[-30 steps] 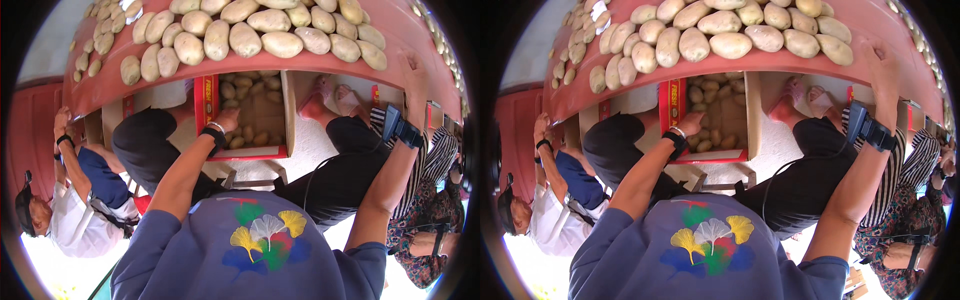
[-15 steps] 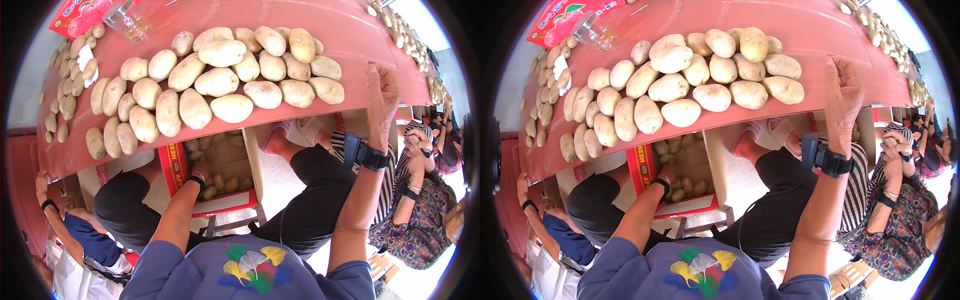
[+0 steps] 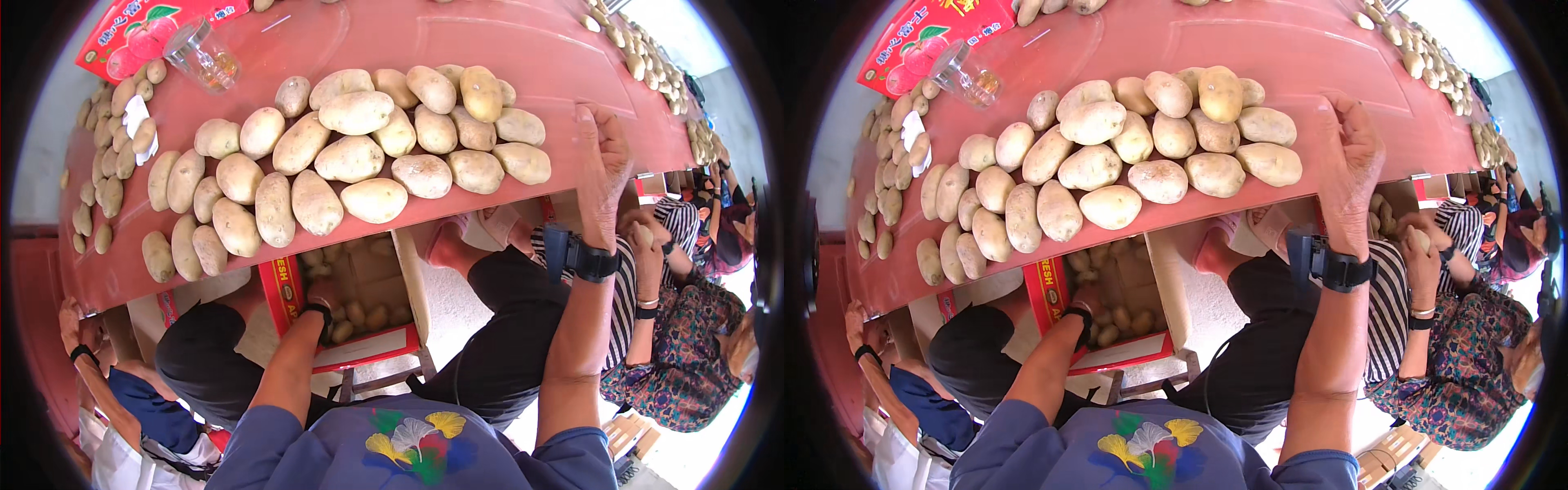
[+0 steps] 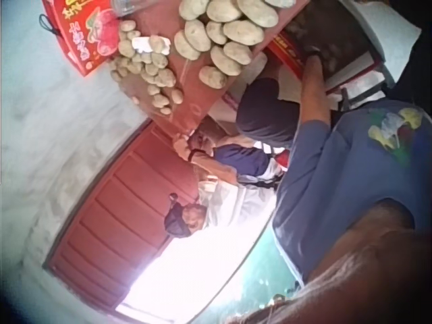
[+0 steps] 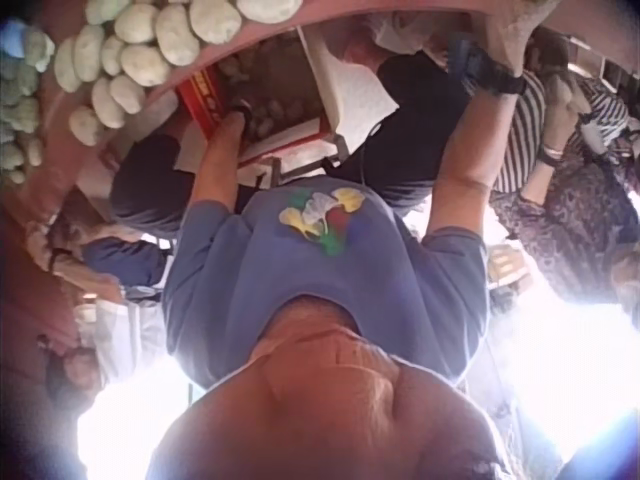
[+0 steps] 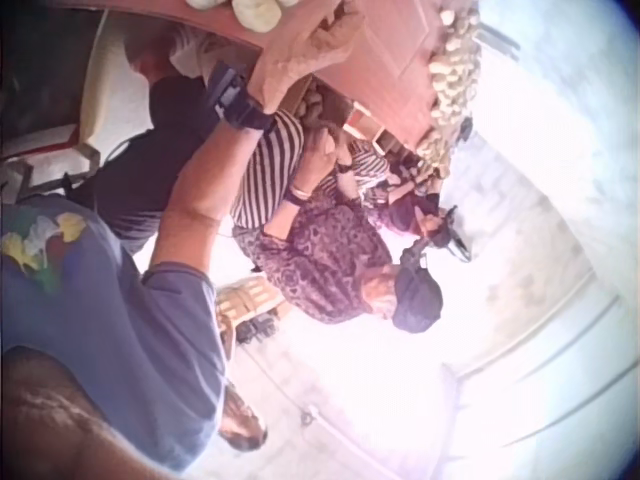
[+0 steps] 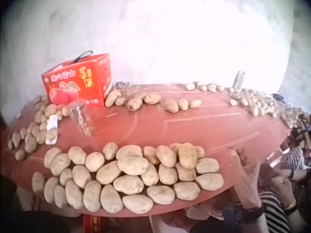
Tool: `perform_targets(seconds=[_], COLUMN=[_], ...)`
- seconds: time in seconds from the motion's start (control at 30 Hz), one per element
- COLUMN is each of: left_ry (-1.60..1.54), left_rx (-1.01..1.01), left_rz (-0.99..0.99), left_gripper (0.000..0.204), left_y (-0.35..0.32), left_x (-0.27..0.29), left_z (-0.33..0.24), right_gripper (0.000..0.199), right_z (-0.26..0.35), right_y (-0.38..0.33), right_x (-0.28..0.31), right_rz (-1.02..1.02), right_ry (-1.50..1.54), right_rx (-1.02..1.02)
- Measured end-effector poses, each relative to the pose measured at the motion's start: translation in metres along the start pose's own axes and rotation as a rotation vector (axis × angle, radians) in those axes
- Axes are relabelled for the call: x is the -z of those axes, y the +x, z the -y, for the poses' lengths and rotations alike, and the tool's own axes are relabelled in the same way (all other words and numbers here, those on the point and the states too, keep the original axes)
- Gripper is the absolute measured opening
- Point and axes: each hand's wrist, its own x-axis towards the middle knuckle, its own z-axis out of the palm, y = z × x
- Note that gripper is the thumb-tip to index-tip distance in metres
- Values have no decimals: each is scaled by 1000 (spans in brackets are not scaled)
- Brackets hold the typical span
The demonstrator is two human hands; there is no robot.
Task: Sorting harvested potatoes on a table and placing them into a box.
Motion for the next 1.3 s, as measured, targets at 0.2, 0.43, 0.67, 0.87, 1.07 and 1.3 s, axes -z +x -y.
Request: perform_targets(seconds=[0.2,0.43,0.67,0.87,1.07,1.3], left_ry=[-557,-1433,-738,-759,-809,-983], left_rx=[-124,-563,-384,-322,-280,-251], left_rz=[154,-508,-1162,-1209,-1229,-827], left_gripper=[46,55,82,80,79,68], left_y=[-44,-169,-217,-191,-180,-206], left_x=[79,238,326,339,303,242], left_z=[-32,-111,-134,-162,-154,-109], right_gripper=[11,22,40,42,37,40], right_z=[30,56,61,50,45,-1], right_y=[-18,-69,-72,-55,-55,4], right_x=[-39,-77,-79,-65,-60,-19], right_rz=[191,908,1000,1136,905,45], right_ry=[94,161,613,582,490,80], right_rx=[255,297,31,-369,-221,-9])
